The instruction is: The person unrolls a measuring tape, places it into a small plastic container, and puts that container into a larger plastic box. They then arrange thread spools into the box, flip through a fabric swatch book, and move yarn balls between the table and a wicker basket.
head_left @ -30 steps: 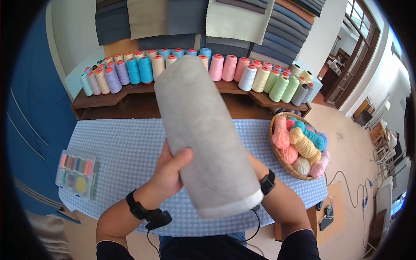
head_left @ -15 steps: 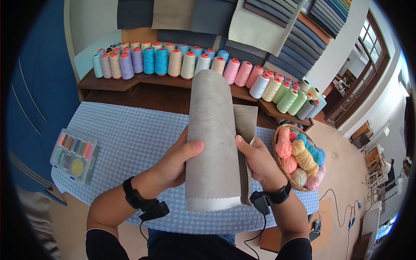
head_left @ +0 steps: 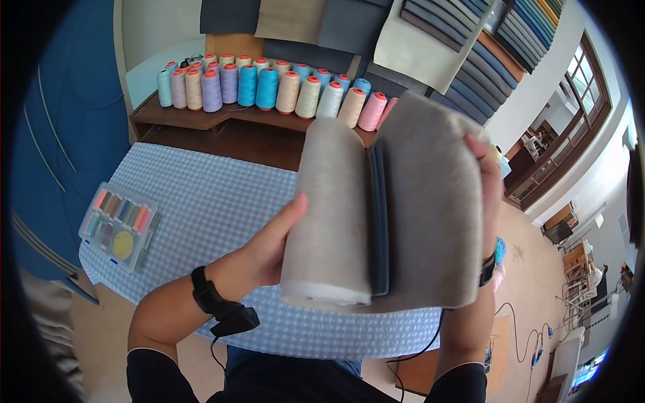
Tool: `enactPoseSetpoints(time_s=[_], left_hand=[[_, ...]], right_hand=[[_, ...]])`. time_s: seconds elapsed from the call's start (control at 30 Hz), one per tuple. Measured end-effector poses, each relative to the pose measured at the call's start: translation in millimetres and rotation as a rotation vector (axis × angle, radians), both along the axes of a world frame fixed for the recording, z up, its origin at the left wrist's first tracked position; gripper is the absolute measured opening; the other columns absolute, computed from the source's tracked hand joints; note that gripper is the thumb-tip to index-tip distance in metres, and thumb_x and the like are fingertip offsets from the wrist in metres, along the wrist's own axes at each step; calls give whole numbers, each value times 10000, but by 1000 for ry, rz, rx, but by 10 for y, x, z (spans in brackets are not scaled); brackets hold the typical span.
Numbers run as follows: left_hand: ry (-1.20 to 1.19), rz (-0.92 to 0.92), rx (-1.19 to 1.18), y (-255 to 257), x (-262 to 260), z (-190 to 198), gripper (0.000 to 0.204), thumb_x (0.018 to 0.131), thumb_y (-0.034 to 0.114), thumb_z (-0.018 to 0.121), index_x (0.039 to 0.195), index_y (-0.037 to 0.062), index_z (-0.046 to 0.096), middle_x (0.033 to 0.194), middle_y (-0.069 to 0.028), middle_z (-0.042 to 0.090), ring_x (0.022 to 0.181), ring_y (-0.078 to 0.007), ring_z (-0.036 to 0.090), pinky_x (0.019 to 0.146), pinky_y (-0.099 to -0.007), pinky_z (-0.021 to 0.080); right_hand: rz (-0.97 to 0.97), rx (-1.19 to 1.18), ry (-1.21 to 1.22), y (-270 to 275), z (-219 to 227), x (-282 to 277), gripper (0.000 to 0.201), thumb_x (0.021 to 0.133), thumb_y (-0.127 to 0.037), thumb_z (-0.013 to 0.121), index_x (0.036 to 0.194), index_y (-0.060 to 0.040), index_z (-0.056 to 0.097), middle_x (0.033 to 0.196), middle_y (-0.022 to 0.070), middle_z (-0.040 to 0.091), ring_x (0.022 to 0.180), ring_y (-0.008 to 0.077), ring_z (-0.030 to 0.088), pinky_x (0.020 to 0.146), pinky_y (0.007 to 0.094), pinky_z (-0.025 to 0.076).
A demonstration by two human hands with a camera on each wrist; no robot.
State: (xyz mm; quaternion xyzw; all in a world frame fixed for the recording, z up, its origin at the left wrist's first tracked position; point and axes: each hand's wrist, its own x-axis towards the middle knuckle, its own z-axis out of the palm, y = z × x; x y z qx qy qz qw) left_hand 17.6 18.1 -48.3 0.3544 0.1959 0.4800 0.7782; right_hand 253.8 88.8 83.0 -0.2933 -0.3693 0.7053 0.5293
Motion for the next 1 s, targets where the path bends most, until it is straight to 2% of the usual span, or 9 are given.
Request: enactPoseSetpoints(time_s=[0.03, 0.13, 0.23, 0.3, 0.43, 0.57, 0.73, 0.83, 1.0], left_hand=[[-1, 1, -3, 9, -19, -52, 795, 986, 654, 441, 1519, 74, 337, 1446, -166, 506, 1326, -235, 529, 1092, -428, 456], [-58, -8, -96, 45, -89, -248, 763, 997, 644, 422, 1507, 77, 378, 1435, -166, 519, 1320, -253, 536, 1085, -431, 465], [-23, -9, -310, 17, -143, -360, 669, 1010, 565, 467, 1451, 62, 464, 1405, -153, 557, 1251, -298, 591, 1045, -433, 502], [-48, 76, -305, 130, -276, -742, 618, 1013, 502, 496, 1436, 52, 475, 1401, -153, 563, 1210, -303, 615, 1047, -438, 498], [-213, -14, -106, 136, -384, -752, 584, 1023, 470, 481, 1423, 44, 487, 1420, -152, 548, 1222, -302, 599, 1073, -439, 470], [116, 123, -257, 15, -278, -485, 591, 1033, 452, 442, 1467, 52, 447, 1502, -122, 469, 1382, -267, 445, 1163, -422, 347], [252, 85, 38, 49, -271, -529, 635, 1032, 438, 455, 1537, 70, 341, 1557, -93, 388, 1400, -243, 406, 1201, -403, 250], [37, 102, 60, 60, -189, -571, 582, 1067, 391, 398, 1528, 39, 341, 1545, -78, 412, 1410, -224, 399, 1170, -411, 323], [179, -12, 280, 29, 122, -269, 750, 1040, 378, 471, 1582, -4, 121, 1615, -152, 261, 1479, -255, 279, 1218, -404, 209]], right_hand=[[-106, 46, -40, -2, 87, -26, 392, 929, -315, 599, 1138, 12, 648, 992, 164, 714, 783, 288, 692, 802, 376, 573], [36, 291, 123, 71, 283, 73, 276, 968, -272, 563, 971, -27, 689, 856, 100, 722, 740, 221, 682, 763, 350, 565], [-553, 589, -94, 59, 400, -57, 228, 948, -207, 608, 1004, -2, 691, 855, 103, 723, 755, 169, 691, 749, 298, 581], [-537, 591, -95, 59, 445, -53, 228, 946, -206, 610, 1005, -1, 691, 858, 104, 723, 755, 168, 691, 749, 299, 582], [-494, 607, -80, 72, 519, -40, 228, 940, -203, 620, 1010, 1, 691, 870, 105, 724, 759, 164, 692, 750, 300, 585], [-454, 620, -70, 92, 566, -24, 229, 933, -201, 629, 1014, 4, 691, 882, 107, 724, 762, 159, 693, 750, 301, 587], [-412, 631, -63, 125, 583, 10, 231, 925, -197, 641, 1019, 8, 690, 898, 108, 725, 767, 154, 694, 751, 302, 591], [-312, 555, -1, -66, 481, -18, 278, 915, -206, 664, 1085, 13, 665, 954, 121, 720, 779, 186, 702, 742, 326, 590], [-50, 176, -466, -293, -110, 242, 506, 904, -225, 721, 1313, 17, 549, 1130, 100, 675, 989, 207, 668, 891, 325, 534]])
